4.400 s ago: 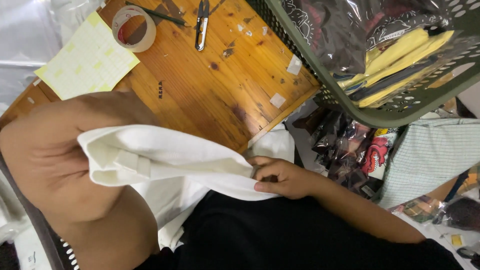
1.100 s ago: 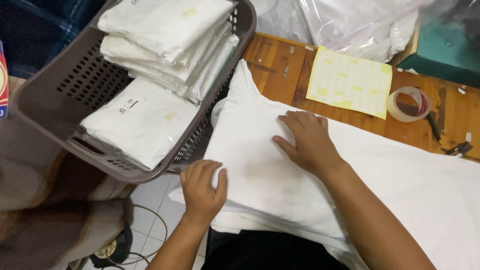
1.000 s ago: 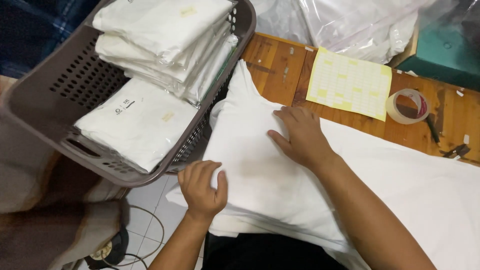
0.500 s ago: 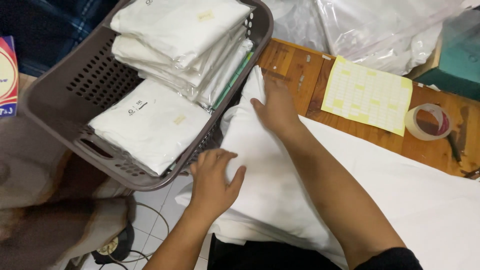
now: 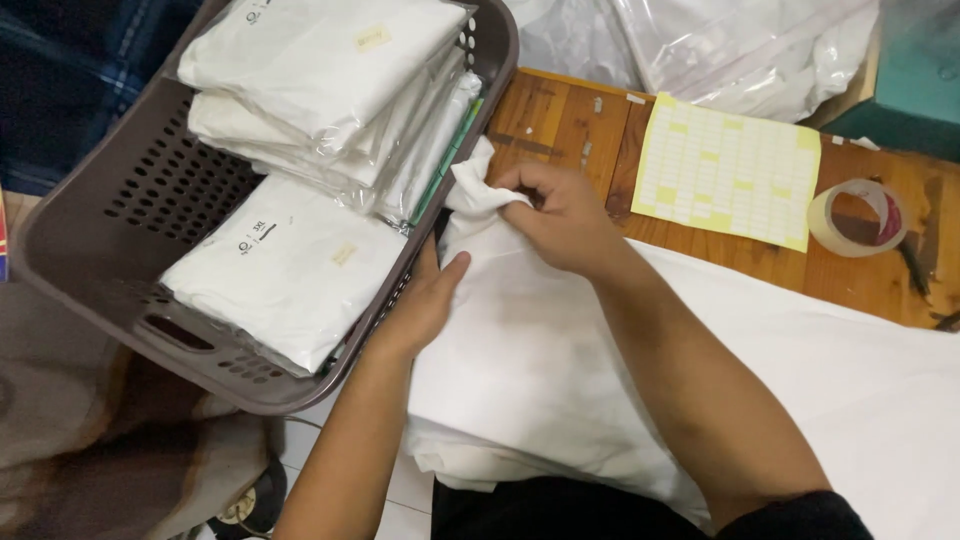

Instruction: The person folds a white shirt on a wooden table. They smooth the fabric, fold the sleeves and sides, and then fold the shirt into a compact rectangle. The folded shirt is placed into a plastic bag and put into a basket.

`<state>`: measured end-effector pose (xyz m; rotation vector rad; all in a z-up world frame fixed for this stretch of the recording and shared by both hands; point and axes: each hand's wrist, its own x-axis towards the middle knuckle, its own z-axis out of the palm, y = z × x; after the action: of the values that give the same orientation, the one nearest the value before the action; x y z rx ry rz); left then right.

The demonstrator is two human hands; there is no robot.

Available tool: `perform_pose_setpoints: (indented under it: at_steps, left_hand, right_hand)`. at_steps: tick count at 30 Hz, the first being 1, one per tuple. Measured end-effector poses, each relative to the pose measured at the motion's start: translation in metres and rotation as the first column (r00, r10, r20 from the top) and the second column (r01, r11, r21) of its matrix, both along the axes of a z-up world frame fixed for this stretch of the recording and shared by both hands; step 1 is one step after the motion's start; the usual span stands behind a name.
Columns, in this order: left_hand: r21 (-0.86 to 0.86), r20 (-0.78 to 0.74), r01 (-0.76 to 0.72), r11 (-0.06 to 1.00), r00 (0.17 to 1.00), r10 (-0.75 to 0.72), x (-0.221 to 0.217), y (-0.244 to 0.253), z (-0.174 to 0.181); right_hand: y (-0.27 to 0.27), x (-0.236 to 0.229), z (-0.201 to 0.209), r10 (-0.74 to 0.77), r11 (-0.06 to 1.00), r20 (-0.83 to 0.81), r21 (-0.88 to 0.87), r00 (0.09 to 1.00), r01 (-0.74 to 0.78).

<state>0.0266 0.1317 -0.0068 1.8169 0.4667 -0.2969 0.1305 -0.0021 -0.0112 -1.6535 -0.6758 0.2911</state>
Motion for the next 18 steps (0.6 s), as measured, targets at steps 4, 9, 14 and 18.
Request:
perform_pose_setpoints:
  at_steps: [4,9,14,18]
  left_hand:
    - [-0.037,0.048,0.069,0.997,0.997,-0.067,0.001,-0.002,0.003]
    - [0.130,0.397,0.115,0.985,0.904,-0.158,0.001,0.001,-0.029]
    - [0.573,0.347,0.046,0.818,0.891,-0.292,0.021,0.008,-0.046]
    - [0.564,0.303,0.100,0.820,0.898,-0.318,0.036,0.018,-0.025]
  right_hand:
    - [-0.031,-0.001,0.001,0.120,0.981,0.010,0.155,0.993,-0.120]
    - [-0.049,0.001,0.005,0.192,0.955,-0.009,0.232,0.981,-0.185]
    - [-0.060,0.005,0.004,0.218,0.960,0.014,0.179,0.976,-0.217]
    - [-0.065,0.006,-0.001,0.144,0.980,0.013,0.134,0.989,-0.144]
